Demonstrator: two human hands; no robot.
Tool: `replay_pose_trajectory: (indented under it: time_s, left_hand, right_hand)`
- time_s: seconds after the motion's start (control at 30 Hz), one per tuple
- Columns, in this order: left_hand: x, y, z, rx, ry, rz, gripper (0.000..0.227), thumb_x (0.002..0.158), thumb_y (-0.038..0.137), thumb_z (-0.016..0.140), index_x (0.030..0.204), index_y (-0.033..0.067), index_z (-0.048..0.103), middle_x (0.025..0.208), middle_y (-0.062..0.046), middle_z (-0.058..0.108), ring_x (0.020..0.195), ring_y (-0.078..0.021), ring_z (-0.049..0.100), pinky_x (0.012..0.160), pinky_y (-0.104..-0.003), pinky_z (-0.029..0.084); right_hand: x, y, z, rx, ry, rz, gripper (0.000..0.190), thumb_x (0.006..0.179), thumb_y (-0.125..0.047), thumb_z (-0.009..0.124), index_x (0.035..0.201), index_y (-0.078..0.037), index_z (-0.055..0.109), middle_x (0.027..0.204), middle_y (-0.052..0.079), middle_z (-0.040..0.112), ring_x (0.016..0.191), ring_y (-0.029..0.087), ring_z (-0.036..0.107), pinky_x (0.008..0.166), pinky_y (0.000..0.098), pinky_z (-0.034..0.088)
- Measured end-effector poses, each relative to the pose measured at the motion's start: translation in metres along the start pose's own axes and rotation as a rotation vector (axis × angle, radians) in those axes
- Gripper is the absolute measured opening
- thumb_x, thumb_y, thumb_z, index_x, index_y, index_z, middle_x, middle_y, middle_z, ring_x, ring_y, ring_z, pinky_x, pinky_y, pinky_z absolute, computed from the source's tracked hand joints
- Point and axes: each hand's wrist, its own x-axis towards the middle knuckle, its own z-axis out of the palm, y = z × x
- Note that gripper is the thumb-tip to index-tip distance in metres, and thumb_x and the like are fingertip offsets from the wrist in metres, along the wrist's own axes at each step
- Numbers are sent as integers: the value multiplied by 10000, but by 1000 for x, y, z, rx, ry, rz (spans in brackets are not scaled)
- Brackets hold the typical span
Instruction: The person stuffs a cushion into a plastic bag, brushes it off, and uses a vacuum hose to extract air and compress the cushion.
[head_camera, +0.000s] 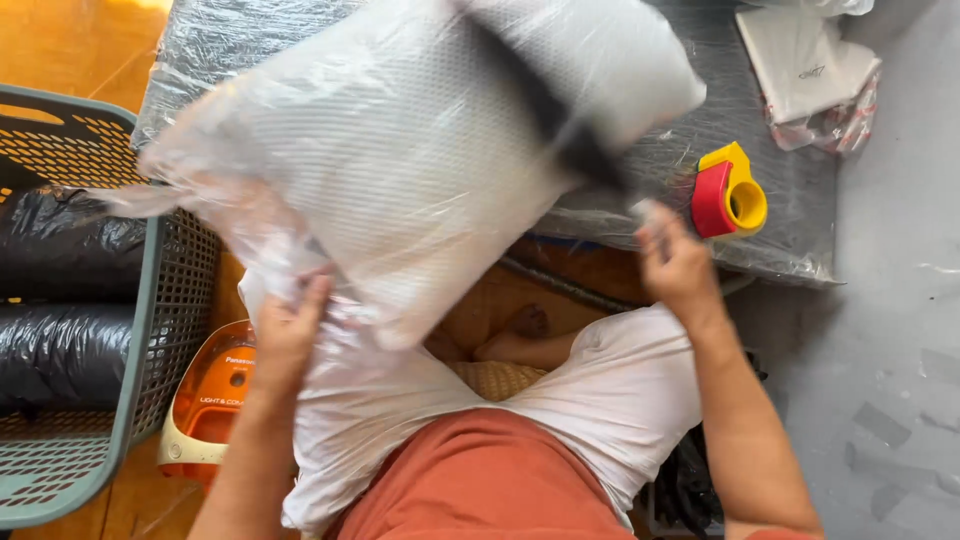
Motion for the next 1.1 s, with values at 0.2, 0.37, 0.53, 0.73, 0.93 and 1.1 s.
replay_pose_trajectory:
  time_s: [0.2, 0.37, 0.53, 0.73, 0.93, 1.1]
  left_hand:
    - [45, 14, -75, 264, 163, 70, 140, 1102, 104, 647, 1192, 4, 606, 962, -40, 642, 725, -57, 517, 602, -182, 395]
    - [71, 43, -75, 600, 294, 369, 205, 1131, -53, 655, 1286, -133, 547, 1124, -229, 609, 925, -264, 599, 776, -355, 507]
    - [34, 121, -1, 909, 341, 735, 438, 1065, -90, 625, 1396, -181, 352, 1386, -372, 348, 1328, -561, 384, 1141, -648, 361]
    - [31, 30, 58, 1223, -83, 618, 1280, 927, 782, 674, 1624, 132, -181, 1690, -125, -234, 1590, -272, -184, 1343, -495, -110]
    - [41, 43, 50, 1087, 76, 810, 1040, 880, 482, 881, 1586, 24, 270, 1624, -294, 247, 1530, -487, 256, 1268, -653, 171]
    - [67, 26, 15, 1079, -43, 873, 1057, 903, 546, 852, 1646, 227, 172, 1709, -132, 130, 1587, -344, 111, 1332, -523, 74]
  right_hand:
    - [-27, -23, 5, 25, 177, -151, 519, 1030, -88, 576, 1503, 87, 451, 1064, 300, 740, 631, 402, 684, 535, 479, 507]
    - [-62, -68, 4, 258, -143, -322, 531, 941, -86, 645, 1453, -27, 518, 1256, 126, 701, 690, 187, 699, 624, 324, 577]
    - [-47, 26, 12, 78, 109, 249, 478, 1104, -298, 450, 1455, 22, 511, 1072, 295, 721, 841, 440, 710, 688, 497, 546]
    - [-51, -93, -8, 223, 45, -174, 525, 973, -85, 624, 1465, 31, 484, 1461, 276, 572, 1174, 389, 691, 901, 396, 583]
    - [17, -87, -43, 179, -114, -400, 507, 958, -199, 726, 1448, -172, 599, 842, 49, 697, 528, 175, 545, 526, 335, 491]
    - [76, -1, -56, -504, 59, 74, 476, 1100, -276, 531, 1493, -12, 583, 889, 283, 753, 702, 498, 700, 646, 544, 534]
